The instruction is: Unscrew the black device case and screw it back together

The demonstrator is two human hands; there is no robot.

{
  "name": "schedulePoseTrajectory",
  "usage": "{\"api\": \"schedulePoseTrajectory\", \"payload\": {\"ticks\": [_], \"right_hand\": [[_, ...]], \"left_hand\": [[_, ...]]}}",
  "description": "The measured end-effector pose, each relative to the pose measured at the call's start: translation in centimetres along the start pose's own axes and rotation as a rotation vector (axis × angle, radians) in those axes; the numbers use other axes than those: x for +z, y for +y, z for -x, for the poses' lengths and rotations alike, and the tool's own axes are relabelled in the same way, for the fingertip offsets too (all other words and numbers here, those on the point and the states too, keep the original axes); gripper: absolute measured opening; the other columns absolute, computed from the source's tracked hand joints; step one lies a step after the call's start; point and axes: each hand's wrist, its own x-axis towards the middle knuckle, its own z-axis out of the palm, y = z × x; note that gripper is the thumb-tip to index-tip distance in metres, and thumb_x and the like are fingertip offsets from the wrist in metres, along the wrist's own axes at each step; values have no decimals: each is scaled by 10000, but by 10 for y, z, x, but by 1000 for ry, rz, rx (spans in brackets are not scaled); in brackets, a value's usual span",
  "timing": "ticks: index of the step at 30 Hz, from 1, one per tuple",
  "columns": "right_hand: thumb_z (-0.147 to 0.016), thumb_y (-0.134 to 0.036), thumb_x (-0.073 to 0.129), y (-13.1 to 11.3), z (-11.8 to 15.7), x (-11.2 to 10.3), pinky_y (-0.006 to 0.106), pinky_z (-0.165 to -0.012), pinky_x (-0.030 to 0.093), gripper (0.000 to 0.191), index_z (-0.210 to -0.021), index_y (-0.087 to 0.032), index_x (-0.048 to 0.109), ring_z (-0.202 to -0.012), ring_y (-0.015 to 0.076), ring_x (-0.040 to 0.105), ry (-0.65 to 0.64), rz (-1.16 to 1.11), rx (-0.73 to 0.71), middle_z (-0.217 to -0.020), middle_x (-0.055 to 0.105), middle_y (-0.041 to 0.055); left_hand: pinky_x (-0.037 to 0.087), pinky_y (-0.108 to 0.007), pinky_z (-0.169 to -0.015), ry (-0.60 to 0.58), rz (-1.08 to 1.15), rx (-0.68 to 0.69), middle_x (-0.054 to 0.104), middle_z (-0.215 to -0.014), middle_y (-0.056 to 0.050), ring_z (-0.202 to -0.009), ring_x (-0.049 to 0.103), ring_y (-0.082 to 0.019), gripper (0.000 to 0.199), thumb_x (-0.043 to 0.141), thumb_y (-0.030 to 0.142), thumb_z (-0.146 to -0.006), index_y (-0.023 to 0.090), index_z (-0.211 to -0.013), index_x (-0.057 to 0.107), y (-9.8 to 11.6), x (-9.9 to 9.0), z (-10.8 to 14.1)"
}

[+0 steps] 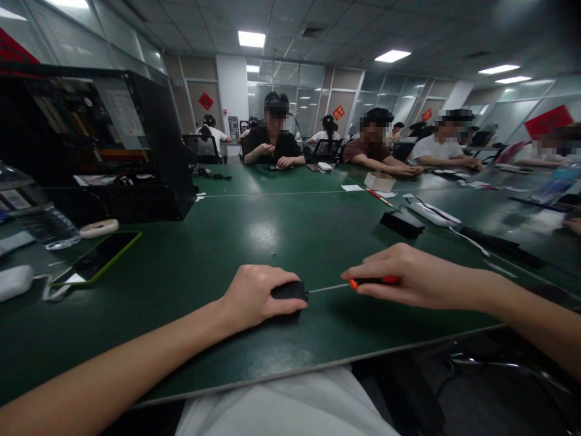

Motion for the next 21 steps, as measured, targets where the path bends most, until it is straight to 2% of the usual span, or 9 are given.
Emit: {"api": "schedulePoseTrajectory", "payload": {"ticks": [2, 4, 6, 8, 11, 14, 17, 21], "right_hand": [[-1022, -426, 514, 20, -9, 6, 237, -690, 463, 398, -1190, -147, 743, -757, 135, 678, -57, -118, 64, -953, 766, 86], [-1011, -525, 495, 42, -20, 17, 235, -635, 423, 491, -1074, -114, 757, -670, 123, 626, -105, -143, 62, -838, 741, 73], [-1005, -609, 440, 61, -31, 30, 240, -603, 373, 592, -873, -107, 726, -607, 116, 554, -98, -27, -19, -714, 668, 54], [-1004, -656, 384, 72, -42, 38, 244, -573, 310, 639, -771, -128, 659, -571, 108, 489, -31, 164, -119, -667, 608, 38], [-1003, -665, 373, 75, -58, 36, 257, -545, 216, 621, -737, -155, 610, -538, 97, 418, 111, 438, -255, -653, 559, 16], [-982, -684, 409, 71, -70, 25, 276, -546, 169, 606, -699, -175, 575, -527, 101, 379, 187, 594, -364, -615, 500, -7], [-984, -697, 383, 71, -77, 25, 278, -549, 171, 617, -719, -174, 575, -538, 106, 401, 159, 612, -415, -627, 516, 0], [-1008, -690, 296, 78, -83, 48, 267, -564, 222, 650, -791, -156, 597, -576, 112, 465, 44, 533, -397, -690, 586, 30]], "left_hand": [[509, -282, -731, 1, -35, 6, 803, -956, -49, -822, 751, -220, 443, 656, 594, -919, 208, -1106, 764, 1, 0, 0], [505, -285, -733, 0, -69, 14, 800, -956, -55, -814, 746, -221, 447, 644, 590, -929, 204, -1126, 756, 1, 0, -1], [503, -291, -736, -5, -92, 23, 798, -954, -58, -809, 743, -223, 441, 630, 579, -944, 198, -1131, 750, 2, 0, -1], [504, -297, -740, -13, -107, 24, 795, -956, -62, -810, 742, -227, 448, 619, 579, -950, 190, -1134, 745, 2, 0, -2], [507, -299, -745, -17, -119, 12, 792, -958, -68, -825, 741, -233, 474, 611, 598, -947, 184, -1141, 736, 2, 1, -2], [508, -295, -749, -14, -103, -9, 789, -964, -67, -839, 737, -233, 472, 612, 605, -940, 191, -1133, 734, 2, 0, -2], [510, -294, -756, -15, -75, -18, 790, -978, -64, -853, 736, -232, 453, 628, 596, -932, 199, -1124, 733, 3, 1, -2], [513, -305, -780, 3, -28, -27, 788, -1007, -63, -885, 733, -244, 427, 685, 564, -899, 203, -1123, 731, 2, 0, -2]]}}
